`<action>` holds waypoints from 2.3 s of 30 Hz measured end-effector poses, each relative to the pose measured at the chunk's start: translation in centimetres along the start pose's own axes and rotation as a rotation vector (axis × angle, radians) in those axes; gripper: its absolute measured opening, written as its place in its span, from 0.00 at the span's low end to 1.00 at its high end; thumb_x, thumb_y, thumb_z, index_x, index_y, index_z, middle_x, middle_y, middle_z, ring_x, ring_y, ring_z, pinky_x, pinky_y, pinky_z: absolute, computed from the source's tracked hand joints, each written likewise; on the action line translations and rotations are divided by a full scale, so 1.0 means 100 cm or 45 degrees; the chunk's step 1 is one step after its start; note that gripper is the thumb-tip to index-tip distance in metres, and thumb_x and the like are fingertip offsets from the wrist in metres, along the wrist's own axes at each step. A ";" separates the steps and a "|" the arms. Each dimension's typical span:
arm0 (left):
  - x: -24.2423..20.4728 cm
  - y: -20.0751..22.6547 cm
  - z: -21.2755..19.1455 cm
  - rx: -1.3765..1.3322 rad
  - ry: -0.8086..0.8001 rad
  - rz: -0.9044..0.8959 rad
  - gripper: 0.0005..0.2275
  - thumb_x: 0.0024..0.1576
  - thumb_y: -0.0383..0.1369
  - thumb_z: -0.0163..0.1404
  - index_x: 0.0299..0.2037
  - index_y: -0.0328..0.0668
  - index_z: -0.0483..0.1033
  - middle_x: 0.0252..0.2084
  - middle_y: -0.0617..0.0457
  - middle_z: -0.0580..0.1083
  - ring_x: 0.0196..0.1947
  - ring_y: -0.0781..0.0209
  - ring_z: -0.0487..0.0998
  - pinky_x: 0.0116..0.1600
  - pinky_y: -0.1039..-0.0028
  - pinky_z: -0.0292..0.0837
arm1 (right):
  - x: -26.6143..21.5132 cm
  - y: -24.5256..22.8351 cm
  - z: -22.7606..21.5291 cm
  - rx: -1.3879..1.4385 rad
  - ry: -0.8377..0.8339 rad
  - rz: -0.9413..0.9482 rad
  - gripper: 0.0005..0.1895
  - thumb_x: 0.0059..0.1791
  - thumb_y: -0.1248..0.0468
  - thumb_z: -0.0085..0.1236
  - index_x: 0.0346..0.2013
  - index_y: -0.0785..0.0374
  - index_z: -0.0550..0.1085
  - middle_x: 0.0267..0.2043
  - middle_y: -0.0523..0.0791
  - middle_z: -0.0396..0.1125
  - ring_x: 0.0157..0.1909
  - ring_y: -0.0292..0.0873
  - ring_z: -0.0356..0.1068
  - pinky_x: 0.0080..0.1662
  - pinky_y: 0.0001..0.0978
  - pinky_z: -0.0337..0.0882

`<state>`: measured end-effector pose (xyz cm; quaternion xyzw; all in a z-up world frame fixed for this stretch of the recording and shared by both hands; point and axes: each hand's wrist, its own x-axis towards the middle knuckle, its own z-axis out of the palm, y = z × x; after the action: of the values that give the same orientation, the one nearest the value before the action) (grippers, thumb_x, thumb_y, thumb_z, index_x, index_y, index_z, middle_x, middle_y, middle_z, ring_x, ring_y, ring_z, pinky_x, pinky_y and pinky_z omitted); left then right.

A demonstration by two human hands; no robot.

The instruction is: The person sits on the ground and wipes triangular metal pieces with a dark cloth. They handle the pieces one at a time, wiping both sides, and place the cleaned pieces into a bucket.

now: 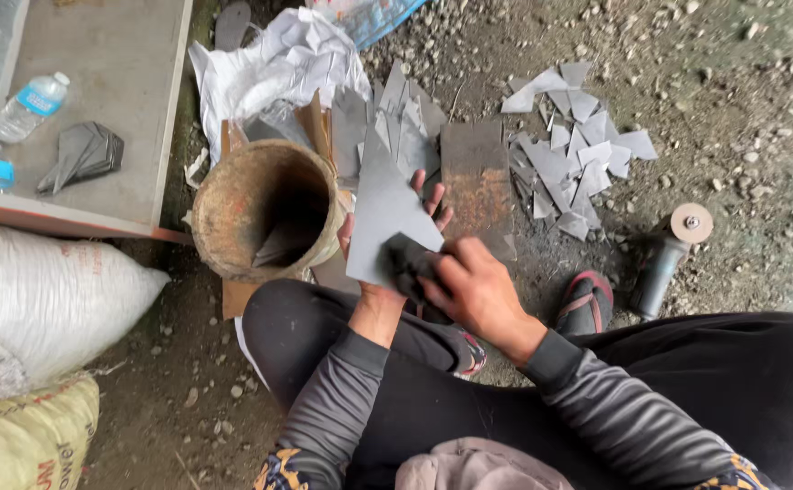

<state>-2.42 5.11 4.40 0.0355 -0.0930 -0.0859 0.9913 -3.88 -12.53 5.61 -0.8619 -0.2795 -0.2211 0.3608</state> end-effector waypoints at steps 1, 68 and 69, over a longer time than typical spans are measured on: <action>-0.003 0.000 -0.002 0.022 -0.014 -0.003 0.37 0.59 0.51 0.47 0.76 0.41 0.56 0.75 0.37 0.58 0.72 0.34 0.61 0.76 0.45 0.55 | -0.002 -0.002 0.003 -0.020 -0.053 -0.035 0.12 0.42 0.61 0.66 0.33 0.63 0.72 0.39 0.51 0.65 0.40 0.56 0.69 0.41 0.48 0.72; 0.033 -0.118 -0.098 0.837 0.768 -0.063 0.21 0.64 0.50 0.49 0.50 0.35 0.71 0.42 0.48 0.77 0.38 0.56 0.78 0.43 0.67 0.76 | -0.063 0.145 0.051 0.292 0.165 1.000 0.17 0.61 0.57 0.44 0.51 0.69 0.72 0.45 0.54 0.71 0.46 0.52 0.71 0.49 0.43 0.71; 0.028 -0.124 -0.092 0.935 0.727 -0.055 0.22 0.63 0.50 0.49 0.50 0.35 0.71 0.42 0.47 0.77 0.37 0.56 0.77 0.42 0.66 0.76 | -0.061 0.153 0.049 -0.158 0.217 0.792 0.14 0.60 0.60 0.46 0.54 0.67 0.71 0.47 0.56 0.70 0.49 0.57 0.70 0.50 0.46 0.71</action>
<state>-0.03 -7.07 -5.23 0.4082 0.1600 -0.0549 0.8971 2.21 -19.77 -8.69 -0.9046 0.0424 -0.1882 0.3801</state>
